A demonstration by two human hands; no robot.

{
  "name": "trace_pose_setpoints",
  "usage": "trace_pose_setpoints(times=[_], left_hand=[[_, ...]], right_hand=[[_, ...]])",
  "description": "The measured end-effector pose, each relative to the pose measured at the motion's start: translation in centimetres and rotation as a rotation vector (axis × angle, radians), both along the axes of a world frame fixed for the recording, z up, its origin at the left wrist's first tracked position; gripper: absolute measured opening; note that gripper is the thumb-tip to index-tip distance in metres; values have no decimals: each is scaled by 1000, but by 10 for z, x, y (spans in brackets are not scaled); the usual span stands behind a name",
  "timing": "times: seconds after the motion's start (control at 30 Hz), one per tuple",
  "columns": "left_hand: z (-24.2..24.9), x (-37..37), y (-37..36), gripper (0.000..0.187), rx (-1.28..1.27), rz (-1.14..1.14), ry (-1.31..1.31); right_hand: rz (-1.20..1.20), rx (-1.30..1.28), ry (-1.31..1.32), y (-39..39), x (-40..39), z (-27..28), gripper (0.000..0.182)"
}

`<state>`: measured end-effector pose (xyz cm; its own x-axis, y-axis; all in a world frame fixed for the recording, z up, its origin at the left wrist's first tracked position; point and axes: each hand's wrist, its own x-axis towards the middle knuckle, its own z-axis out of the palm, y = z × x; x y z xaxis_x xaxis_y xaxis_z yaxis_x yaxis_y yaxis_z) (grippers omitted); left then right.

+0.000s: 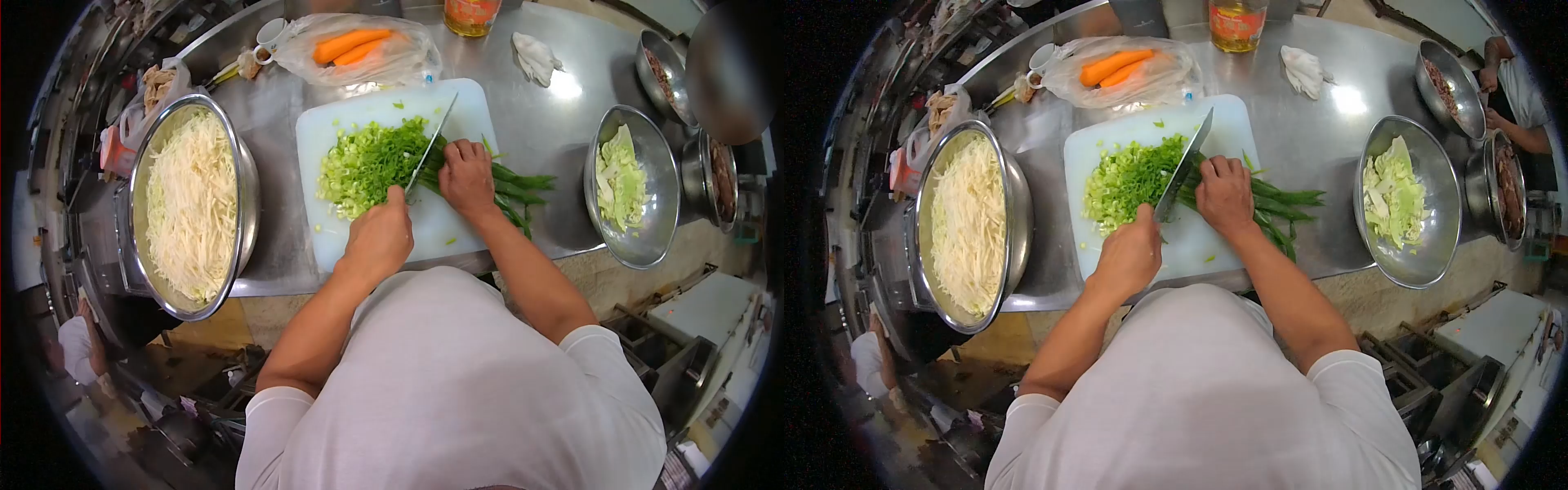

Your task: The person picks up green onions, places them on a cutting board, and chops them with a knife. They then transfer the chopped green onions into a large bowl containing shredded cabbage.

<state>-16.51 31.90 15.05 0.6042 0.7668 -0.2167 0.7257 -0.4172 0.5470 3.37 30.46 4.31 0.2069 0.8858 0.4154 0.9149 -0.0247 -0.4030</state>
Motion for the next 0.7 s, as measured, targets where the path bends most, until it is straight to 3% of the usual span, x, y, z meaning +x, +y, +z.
trace_pose_setpoints(times=[0.2, 0.37, 0.53, 0.7], left_hand=[[26, 0, -18, 13, -44, -12, 125], [-21, 21, 3, 15, 2, -28, 83], [29, 14, -4, 11, -66, -33, 164], [-10, 22, 3, 11, -50, -3, 118]], right_hand=[[9, -29, 37, 1, 3, -2, 22], [13, -35, 26, 0, 3, 1, 25], [-3, 13, 39, -1, 3, -5, 24], [-1, 2, 35, 0, 4, -6, 24]])
